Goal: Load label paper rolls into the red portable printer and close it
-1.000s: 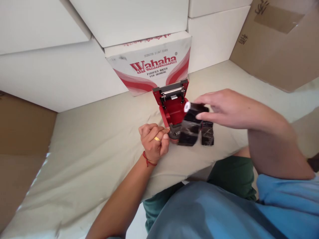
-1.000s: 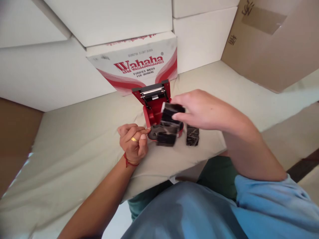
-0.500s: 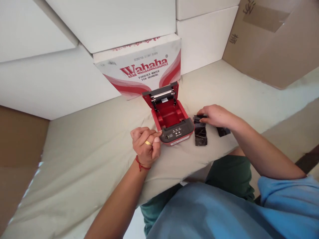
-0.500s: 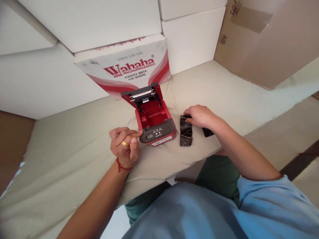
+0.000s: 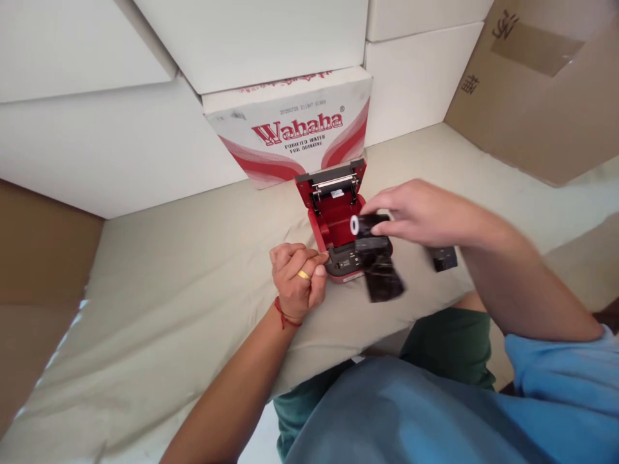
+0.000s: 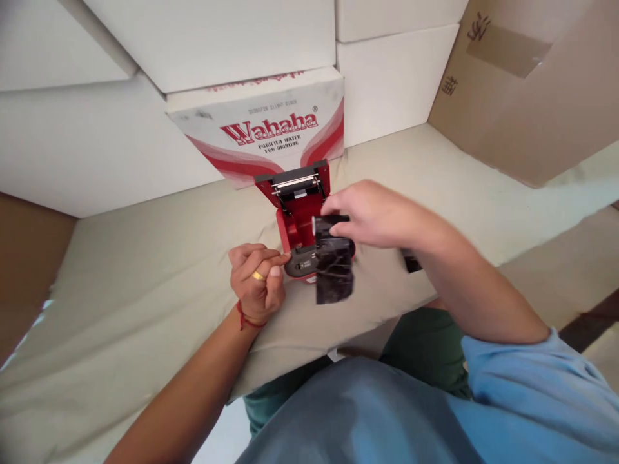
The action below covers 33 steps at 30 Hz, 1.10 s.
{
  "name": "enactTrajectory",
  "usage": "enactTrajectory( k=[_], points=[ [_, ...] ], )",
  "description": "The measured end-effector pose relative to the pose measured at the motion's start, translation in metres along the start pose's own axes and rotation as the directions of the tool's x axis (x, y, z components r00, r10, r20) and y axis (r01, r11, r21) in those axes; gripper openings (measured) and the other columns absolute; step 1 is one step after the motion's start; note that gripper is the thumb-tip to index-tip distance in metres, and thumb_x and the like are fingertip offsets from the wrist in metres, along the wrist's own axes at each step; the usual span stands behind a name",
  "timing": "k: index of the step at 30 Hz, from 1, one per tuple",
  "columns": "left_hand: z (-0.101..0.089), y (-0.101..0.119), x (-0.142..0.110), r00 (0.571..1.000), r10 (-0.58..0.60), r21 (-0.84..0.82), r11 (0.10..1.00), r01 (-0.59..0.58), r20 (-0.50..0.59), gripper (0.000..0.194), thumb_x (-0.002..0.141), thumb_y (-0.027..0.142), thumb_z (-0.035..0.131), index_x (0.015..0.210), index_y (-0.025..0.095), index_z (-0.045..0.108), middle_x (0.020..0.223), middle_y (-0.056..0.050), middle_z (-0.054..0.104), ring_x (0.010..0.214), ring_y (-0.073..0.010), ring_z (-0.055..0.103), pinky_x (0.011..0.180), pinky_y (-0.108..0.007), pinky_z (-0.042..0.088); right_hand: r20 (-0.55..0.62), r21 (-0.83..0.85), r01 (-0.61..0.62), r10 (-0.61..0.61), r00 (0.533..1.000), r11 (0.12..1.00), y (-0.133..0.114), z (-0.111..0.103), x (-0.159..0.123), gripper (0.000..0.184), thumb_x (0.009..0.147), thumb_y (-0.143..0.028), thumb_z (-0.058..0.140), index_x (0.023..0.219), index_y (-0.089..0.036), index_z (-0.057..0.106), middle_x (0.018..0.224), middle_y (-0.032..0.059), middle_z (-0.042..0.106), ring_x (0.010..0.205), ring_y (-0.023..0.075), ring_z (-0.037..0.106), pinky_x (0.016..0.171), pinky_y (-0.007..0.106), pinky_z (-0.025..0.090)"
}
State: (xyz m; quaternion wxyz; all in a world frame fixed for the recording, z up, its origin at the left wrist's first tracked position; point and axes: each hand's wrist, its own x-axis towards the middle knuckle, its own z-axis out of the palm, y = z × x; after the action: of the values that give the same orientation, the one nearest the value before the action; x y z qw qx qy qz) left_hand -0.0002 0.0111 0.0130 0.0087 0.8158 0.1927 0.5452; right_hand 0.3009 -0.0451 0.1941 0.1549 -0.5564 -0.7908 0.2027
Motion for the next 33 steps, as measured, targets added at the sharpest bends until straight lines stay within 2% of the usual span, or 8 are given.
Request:
enactTrajectory(
  k=[6, 11, 16, 22, 26, 28, 30, 33],
  points=[
    [0.001, 0.004, -0.004, 0.998, 0.017, 0.045, 0.999, -0.015, -0.054, 0.035, 0.111, 0.029, 0.053, 0.136, 0.024, 0.077, 0.109, -0.01, 0.081, 0.103, -0.0295, 0.07, 0.097, -0.048, 0.05, 0.022, -0.41, -0.24, 0.273, 0.962, 0.88, -0.035, 0.086, 0.064, 0.033, 0.106, -0.023, 0.064, 0.133, -0.023, 0.083, 0.136, 0.0142, 0.085, 0.112, 0.0343, 0.082, 0.078, 0.039, 0.053],
    [0.006, 0.012, -0.002, 0.997, 0.067, 0.003, 0.998, -0.067, -0.048, 0.054, 0.113, 0.037, 0.051, 0.162, 0.02, 0.064, 0.133, -0.016, 0.079, 0.125, -0.0315, 0.071, 0.113, -0.047, 0.053, 0.048, -0.407, -0.185, 0.223, 0.974, 0.894, -0.036, 0.082, 0.075, 0.036, 0.106, -0.015, 0.056, 0.13, -0.023, 0.082, 0.135, 0.0134, 0.086, 0.116, 0.0347, 0.082, 0.079, 0.039, 0.052],
    [0.007, 0.012, -0.004, 0.99, -0.057, -0.009, 0.998, 0.056, -0.126, 0.065, 0.114, 0.046, 0.049, 0.174, 0.021, 0.051, 0.155, -0.019, 0.071, 0.142, -0.034, 0.065, 0.125, -0.053, 0.05, 0.069, -0.386, -0.221, 0.267, 0.961, 0.895, -0.029, 0.084, 0.083, 0.04, 0.101, -0.013, 0.061, 0.131, -0.027, 0.084, 0.132, 0.0108, 0.088, 0.115, 0.0338, 0.082, 0.081, 0.038, 0.054],
    [0.003, 0.014, -0.004, 0.997, -0.005, 0.014, 1.0, 0.004, 0.072, 0.047, 0.116, 0.041, 0.044, 0.151, 0.027, 0.073, 0.131, -0.009, 0.087, 0.134, -0.0297, 0.073, 0.131, -0.056, 0.042, 0.047, -0.344, -0.226, 0.257, 0.965, 0.911, -0.022, 0.086, 0.085, 0.035, 0.102, -0.015, 0.064, 0.126, -0.025, 0.087, 0.128, 0.0125, 0.089, 0.115, 0.032, 0.082, 0.086, 0.037, 0.056],
    [0.002, 0.022, -0.003, 0.992, 0.086, 0.007, 0.996, -0.087, 0.096, 0.043, 0.111, 0.041, 0.054, 0.145, 0.03, 0.078, 0.121, -0.006, 0.09, 0.124, -0.0294, 0.076, 0.127, -0.055, 0.045, -0.085, 0.026, -0.04, 0.042, 0.995, 0.999, -0.014, 0.073, 0.057, 0.022, 0.103, -0.024, 0.069, 0.112, -0.025, 0.089, 0.118, 0.0047, 0.091, 0.107, 0.0251, 0.083, 0.096, 0.036, 0.06],
    [0.002, 0.025, -0.002, 0.99, 0.103, -0.004, 0.995, -0.103, 0.093, 0.041, 0.11, 0.04, 0.056, 0.142, 0.027, 0.079, 0.112, -0.006, 0.09, 0.115, -0.0281, 0.077, 0.125, -0.052, 0.047, -0.305, 0.175, -0.043, 0.096, 0.947, 0.984, -0.007, 0.066, 0.045, 0.028, 0.111, -0.036, 0.063, 0.11, -0.025, 0.088, 0.111, 0.005, 0.091, 0.102, 0.0249, 0.083, 0.096, 0.038, 0.063],
    [0.002, 0.029, -0.001, 0.989, 0.102, -0.015, 0.995, -0.101, 0.106, 0.042, 0.11, 0.041, 0.055, 0.141, 0.026, 0.08, 0.107, -0.005, 0.09, 0.11, -0.0272, 0.077, 0.124, -0.05, 0.048, -0.515, 0.227, -0.104, 0.21, 0.831, 0.968, 0.001, 0.063, 0.042, 0.043, 0.118, -0.053, 0.052, 0.12, -0.028, 0.087, 0.117, 0.0079, 0.09, 0.107, 0.0274, 0.082, 0.098, 0.042, 0.065],
    [0.002, 0.034, 0.001, 0.984, 0.113, -0.038, 0.993, -0.109, 0.14, 0.049, 0.111, 0.043, 0.052, 0.151, 0.027, 0.075, 0.111, -0.005, 0.091, 0.108, -0.0274, 0.08, 0.126, -0.05, 0.045, -0.614, 0.251, -0.134, 0.265, 0.743, 0.959, 0.018, 0.068, 0.056, 0.06, 0.118, -0.072, 0.044, 0.147, -0.031, 0.077, 0.144, 0.0112, 0.083, 0.132, 0.0307, 0.078, 0.108, 0.047, 0.064]
  ],
)
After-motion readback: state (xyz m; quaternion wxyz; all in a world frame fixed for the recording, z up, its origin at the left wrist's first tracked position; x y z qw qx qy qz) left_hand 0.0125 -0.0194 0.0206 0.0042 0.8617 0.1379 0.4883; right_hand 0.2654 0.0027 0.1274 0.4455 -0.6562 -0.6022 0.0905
